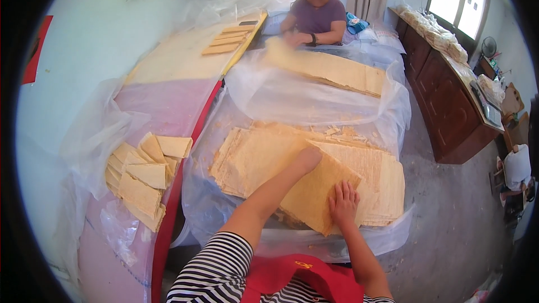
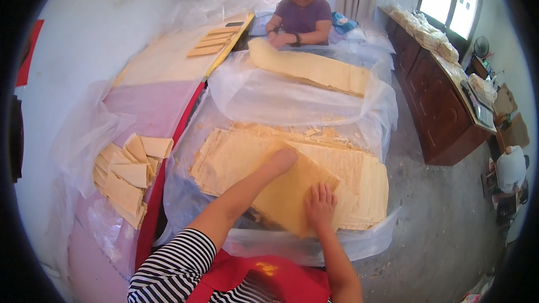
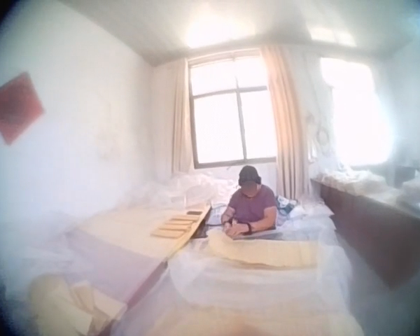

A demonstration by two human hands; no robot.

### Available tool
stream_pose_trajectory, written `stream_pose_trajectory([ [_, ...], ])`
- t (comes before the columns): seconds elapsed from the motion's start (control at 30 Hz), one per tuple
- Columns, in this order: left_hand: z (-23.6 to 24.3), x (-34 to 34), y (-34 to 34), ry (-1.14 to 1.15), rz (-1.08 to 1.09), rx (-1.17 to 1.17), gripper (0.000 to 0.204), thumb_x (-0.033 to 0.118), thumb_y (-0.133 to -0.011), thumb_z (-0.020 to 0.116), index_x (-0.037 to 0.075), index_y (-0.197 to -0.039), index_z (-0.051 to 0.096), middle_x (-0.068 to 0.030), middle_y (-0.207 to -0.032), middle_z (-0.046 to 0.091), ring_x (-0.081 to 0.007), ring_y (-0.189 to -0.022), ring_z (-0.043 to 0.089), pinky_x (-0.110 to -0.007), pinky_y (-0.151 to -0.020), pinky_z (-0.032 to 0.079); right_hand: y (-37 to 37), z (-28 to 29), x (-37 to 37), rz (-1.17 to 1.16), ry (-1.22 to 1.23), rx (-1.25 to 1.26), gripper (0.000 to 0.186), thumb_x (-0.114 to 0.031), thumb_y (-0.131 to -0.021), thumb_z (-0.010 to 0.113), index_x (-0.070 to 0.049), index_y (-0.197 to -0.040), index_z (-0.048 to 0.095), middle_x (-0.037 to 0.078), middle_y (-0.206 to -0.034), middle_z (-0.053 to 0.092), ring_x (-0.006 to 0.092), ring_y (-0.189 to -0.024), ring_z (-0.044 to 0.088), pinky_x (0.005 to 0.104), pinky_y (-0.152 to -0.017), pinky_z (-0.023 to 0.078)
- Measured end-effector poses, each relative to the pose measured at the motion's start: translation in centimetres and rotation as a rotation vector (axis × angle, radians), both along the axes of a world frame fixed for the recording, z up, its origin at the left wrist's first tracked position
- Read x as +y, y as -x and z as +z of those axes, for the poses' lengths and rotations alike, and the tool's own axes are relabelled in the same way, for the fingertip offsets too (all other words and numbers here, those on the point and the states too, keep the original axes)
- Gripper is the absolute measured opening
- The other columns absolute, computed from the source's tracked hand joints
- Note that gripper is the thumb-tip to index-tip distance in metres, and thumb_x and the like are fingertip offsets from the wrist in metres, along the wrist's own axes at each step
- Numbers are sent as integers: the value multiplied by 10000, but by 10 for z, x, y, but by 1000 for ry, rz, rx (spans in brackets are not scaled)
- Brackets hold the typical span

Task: The person sorts and stacks thin rectangular sheets of material on a plastic-covered table by hand.

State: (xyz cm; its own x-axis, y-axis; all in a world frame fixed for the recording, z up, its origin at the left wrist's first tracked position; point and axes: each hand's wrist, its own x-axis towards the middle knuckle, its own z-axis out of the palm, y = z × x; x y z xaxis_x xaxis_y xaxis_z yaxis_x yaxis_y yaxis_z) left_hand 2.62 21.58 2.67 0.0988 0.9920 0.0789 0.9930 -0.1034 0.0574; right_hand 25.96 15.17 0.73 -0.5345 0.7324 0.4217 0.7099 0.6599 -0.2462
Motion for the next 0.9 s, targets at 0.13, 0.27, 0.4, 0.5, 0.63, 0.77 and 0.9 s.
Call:
stream_pose_trajectory([
  [0.13,6,1,-7,41,-34,72,183,59,-770,511,16,-836,676,-150,-918,634,-273,-870,622,-356,-746,507,0,-2,1,-9,-7,-11,504,-259,-769,619,-99,-1230,491,123,-1342,415,286,-1266,351,463,-1020,252],
  [0.27,15,-2,-18,59,-89,137,189,67,-767,520,24,-848,685,-150,-928,637,-269,-874,621,-348,-750,505,-3,-2,1,-4,16,-3,481,-280,-797,583,-90,-1230,495,121,-1347,405,288,-1271,339,454,-1030,224],
  [0.4,6,2,-25,34,-157,218,191,69,-768,516,22,-854,681,-152,-917,641,-268,-884,619,-355,-758,501,-4,-6,2,-18,25,-5,489,-279,-788,593,-98,-1231,495,121,-1344,408,285,-1276,335,454,-1035,221],
  [0.5,-47,15,-15,-106,-26,83,176,84,-769,519,15,-838,666,-160,-863,637,-282,-800,628,-376,-699,510,-4,-2,0,-23,28,-7,487,-276,-783,597,-103,-1227,496,122,-1342,410,283,-1278,335,461,-1033,226],
  [0.63,-48,21,-3,36,-35,66,192,87,-794,482,11,-845,651,-182,-868,637,-301,-770,626,-408,-672,501,-5,-11,5,-34,8,8,479,-280,-779,603,-109,-1215,502,125,-1330,419,286,-1275,342,475,-1023,239],
  [0.77,-17,14,-11,59,-6,49,205,88,-810,477,-6,-884,643,-193,-852,644,-316,-762,634,-411,-687,508,-4,-16,6,-56,3,4,484,-292,-780,606,-110,-1214,497,128,-1313,430,290,-1266,354,485,-1014,248],
  [0.9,-20,13,-8,77,116,-62,231,104,-828,474,-33,-961,604,-208,-904,634,-328,-800,628,-408,-735,509,1,-10,2,-31,15,-14,491,-315,-790,599,-110,-1220,484,130,-1307,432,289,-1259,362,494,-1006,258],
])
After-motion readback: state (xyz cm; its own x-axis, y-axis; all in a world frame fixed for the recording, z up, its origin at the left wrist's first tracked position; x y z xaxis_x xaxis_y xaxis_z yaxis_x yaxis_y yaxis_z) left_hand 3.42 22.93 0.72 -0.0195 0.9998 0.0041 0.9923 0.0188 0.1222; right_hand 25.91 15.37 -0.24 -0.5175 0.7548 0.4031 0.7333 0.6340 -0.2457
